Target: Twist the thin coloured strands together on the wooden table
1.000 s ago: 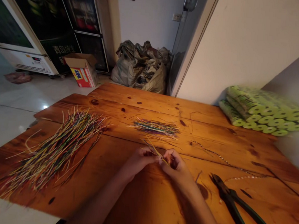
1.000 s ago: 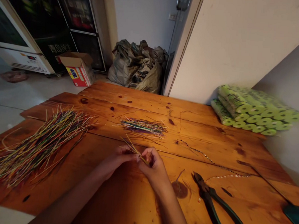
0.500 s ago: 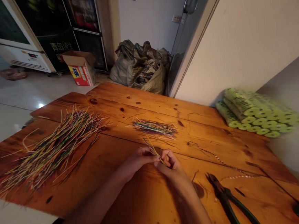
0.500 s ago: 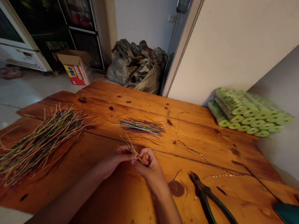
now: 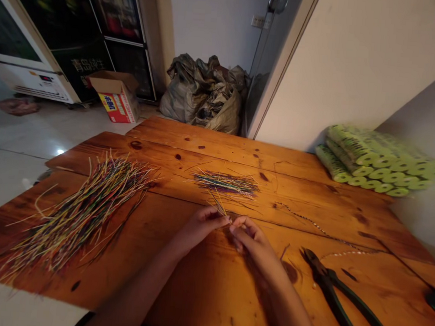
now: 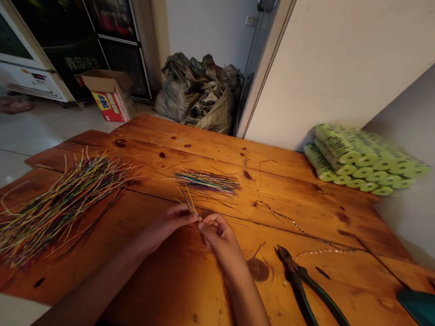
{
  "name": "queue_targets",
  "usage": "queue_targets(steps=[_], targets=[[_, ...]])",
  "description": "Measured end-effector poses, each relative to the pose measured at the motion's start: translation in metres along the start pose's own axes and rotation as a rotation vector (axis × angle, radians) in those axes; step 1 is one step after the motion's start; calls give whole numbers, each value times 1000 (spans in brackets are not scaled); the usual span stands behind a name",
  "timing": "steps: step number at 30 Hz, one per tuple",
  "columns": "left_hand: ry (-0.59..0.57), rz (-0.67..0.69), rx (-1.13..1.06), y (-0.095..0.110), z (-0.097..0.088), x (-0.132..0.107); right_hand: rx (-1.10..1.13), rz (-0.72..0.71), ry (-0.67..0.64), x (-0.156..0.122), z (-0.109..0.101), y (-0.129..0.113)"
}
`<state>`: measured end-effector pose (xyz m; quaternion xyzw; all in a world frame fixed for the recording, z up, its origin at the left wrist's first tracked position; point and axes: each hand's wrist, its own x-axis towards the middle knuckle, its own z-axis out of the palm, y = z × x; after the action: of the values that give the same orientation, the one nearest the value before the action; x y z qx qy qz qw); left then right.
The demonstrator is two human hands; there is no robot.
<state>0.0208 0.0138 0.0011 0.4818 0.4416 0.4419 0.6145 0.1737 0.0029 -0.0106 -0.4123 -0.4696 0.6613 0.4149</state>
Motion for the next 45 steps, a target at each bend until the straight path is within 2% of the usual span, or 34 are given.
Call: queue_targets(steps=[4, 11, 17, 23, 27, 31, 40, 42, 45], targets=[[-5, -12, 34, 0, -5, 1, -1, 40, 16, -2, 0, -4], [-121, 20, 205, 5, -18, -2, -2, 86, 40, -6, 3, -12], [-26, 228, 446, 5, -13, -2, 67, 79, 41, -6, 8, -9], [-56, 235, 484, 3, -11, -3, 51, 94, 22, -7, 12, -6], [-86, 199, 441, 4, -10, -2, -27, 91, -3, -7, 9, -6], [-76, 169, 429, 4, -9, -3, -160, 19, 27, -4, 7, -4], [-1, 169, 371, -5, -4, -3, -747, -239, 196, -8, 6, -4], [27, 201, 418, -6, -3, -3, -764, -219, 206, -10, 7, -5], [63, 239, 491, -6, -1, -3, -588, -158, 169, -10, 7, -5]])
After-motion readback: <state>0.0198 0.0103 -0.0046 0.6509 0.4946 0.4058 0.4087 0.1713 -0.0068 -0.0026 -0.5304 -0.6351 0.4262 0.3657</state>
